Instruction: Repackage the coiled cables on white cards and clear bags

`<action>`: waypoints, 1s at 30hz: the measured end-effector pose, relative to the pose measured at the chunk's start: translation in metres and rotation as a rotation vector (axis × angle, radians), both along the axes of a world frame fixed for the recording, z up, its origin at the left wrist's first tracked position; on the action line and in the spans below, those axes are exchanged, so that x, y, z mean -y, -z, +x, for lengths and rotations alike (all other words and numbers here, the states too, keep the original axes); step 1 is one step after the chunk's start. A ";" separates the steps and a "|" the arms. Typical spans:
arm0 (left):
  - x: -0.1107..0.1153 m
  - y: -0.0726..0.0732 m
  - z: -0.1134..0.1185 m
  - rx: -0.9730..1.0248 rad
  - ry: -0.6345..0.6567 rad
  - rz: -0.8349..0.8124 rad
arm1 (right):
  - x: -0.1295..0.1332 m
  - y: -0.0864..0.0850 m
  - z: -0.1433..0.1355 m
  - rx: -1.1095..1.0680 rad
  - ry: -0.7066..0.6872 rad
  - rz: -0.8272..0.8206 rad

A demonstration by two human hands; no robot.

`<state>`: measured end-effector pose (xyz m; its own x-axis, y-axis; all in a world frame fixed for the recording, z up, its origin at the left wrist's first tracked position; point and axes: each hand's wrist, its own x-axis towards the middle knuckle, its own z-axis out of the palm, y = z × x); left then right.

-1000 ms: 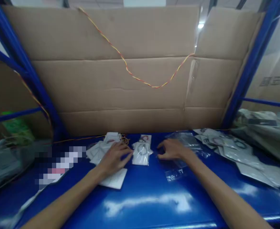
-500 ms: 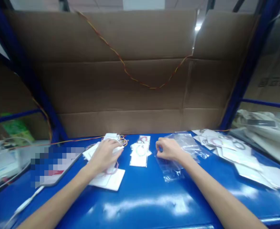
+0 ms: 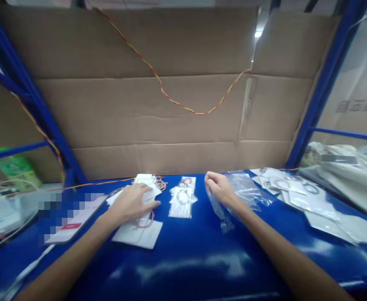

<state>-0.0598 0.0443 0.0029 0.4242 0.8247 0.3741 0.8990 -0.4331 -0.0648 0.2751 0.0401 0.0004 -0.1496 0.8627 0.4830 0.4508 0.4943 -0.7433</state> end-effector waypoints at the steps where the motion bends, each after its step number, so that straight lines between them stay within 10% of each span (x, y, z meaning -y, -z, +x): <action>1: 0.000 0.000 0.000 0.000 0.005 0.008 | -0.001 0.001 -0.001 -0.075 -0.010 -0.021; 15: -0.010 -0.003 -0.008 0.117 -0.012 0.079 | -0.023 0.017 0.000 -0.388 -0.027 -0.156; 23: -0.008 -0.006 -0.011 0.036 0.011 -0.011 | -0.005 0.000 0.003 -0.090 0.040 -0.112; 30: -0.002 -0.017 -0.002 0.164 0.035 0.241 | 0.001 -0.009 0.015 0.671 0.233 0.111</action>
<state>-0.0617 0.0462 0.0196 0.3685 0.6897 0.6233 0.8908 -0.4538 -0.0244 0.2900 0.0396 0.0093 -0.2624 0.8597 0.4382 0.8960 0.3857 -0.2203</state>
